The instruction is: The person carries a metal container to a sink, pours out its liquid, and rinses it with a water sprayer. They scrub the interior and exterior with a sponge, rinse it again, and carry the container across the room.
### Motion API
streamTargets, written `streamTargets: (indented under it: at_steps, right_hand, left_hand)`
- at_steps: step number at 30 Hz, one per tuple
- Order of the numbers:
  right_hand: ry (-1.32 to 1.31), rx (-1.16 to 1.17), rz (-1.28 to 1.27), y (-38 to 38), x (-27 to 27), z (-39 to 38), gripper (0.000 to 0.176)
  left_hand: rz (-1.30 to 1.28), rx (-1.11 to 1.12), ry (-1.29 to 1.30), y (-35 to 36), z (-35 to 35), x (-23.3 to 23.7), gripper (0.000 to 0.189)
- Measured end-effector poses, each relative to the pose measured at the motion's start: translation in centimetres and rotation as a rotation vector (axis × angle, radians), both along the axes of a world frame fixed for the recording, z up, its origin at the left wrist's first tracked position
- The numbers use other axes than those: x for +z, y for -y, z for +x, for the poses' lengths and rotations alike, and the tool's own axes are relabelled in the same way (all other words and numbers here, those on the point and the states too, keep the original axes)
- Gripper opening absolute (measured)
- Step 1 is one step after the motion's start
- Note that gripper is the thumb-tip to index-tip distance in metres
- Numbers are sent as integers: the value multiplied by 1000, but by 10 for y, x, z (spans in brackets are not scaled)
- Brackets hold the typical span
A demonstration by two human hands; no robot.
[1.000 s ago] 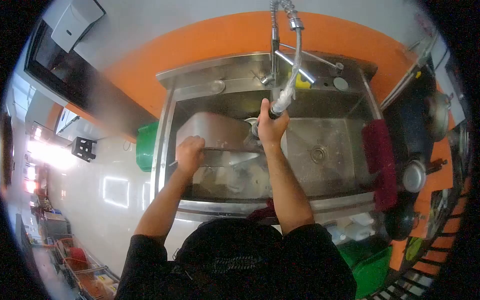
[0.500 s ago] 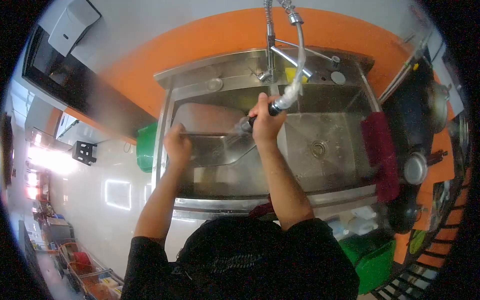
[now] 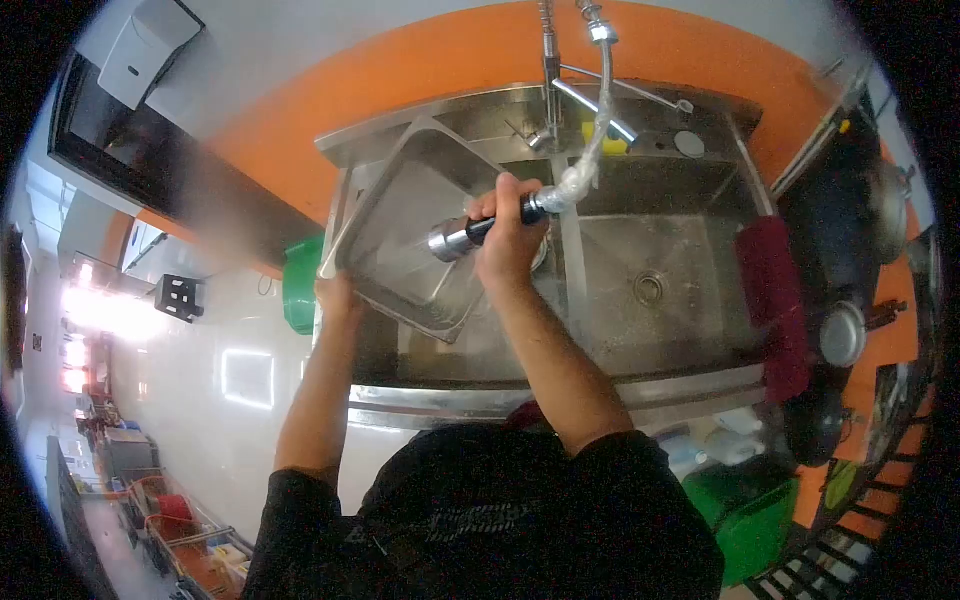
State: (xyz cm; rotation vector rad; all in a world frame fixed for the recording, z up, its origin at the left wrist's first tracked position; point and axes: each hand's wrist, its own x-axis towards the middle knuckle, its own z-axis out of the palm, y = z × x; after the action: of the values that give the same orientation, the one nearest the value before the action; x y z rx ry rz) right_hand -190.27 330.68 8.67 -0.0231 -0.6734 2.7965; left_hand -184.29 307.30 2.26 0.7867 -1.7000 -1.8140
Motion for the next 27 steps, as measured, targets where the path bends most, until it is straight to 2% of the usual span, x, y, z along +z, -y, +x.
streamTargets:
  at_steps: [3, 5, 7, 10, 12, 13, 15, 16, 18, 19, 20, 22, 24, 25, 27]
  right_hand:
    - [15, 55, -26, 7, 7, 5, 25]
    - [-22, 125, 67, 8, -2, 3, 25]
    - [-33, 107, 84, 9, -3, 1, 25]
    - [18, 18, 105, 11, -4, -3, 23]
    - [-11, -111, 102, 14, -2, -9, 22]
    - [-11, -113, 100, 14, -1, -11, 22]
    - [-36, -208, 223, 14, 3, -15, 20]
    - [-80, -235, 274, 13, 0, -19, 18]
    - [-87, -193, 281, 9, -3, -19, 18]
    - [-92, -152, 292, 9, -4, -19, 18]
    - [-90, -150, 292, 11, -4, -19, 18]
    - [-56, -181, 227, 15, -2, -18, 21]
    - [-50, -154, 232, 12, -1, -21, 23]
    - [-46, -125, 237, 11, 0, -23, 24]
    - [-41, -60, 259, 4, 2, -21, 25]
  left_hand:
    - [26, 76, -68, -10, 6, 2, 39]
    - [69, 56, -97, -5, 8, -5, 38]
    - [114, 34, -128, 2, 7, -19, 37]
    - [134, 119, -93, 1, 5, -28, 37]
    - [308, 68, -6, -4, 9, -31, 39]
    - [305, 65, -7, -2, 10, -35, 39]
    - [355, 139, 97, 1, 8, -41, 40]
    - [353, 138, 97, -7, 10, -31, 40]
    - [413, 237, 125, -24, 14, -13, 41]
    - [413, 240, 124, -17, 15, -24, 41]
    - [356, 128, 66, -6, 17, -40, 41]
    - [300, 15, 13, -9, 18, -36, 41]
    - [429, 152, 5, -16, 14, -22, 43]
    - [427, 152, 7, -23, 18, -7, 43]
    - [255, 101, -6, -33, 24, 10, 44]
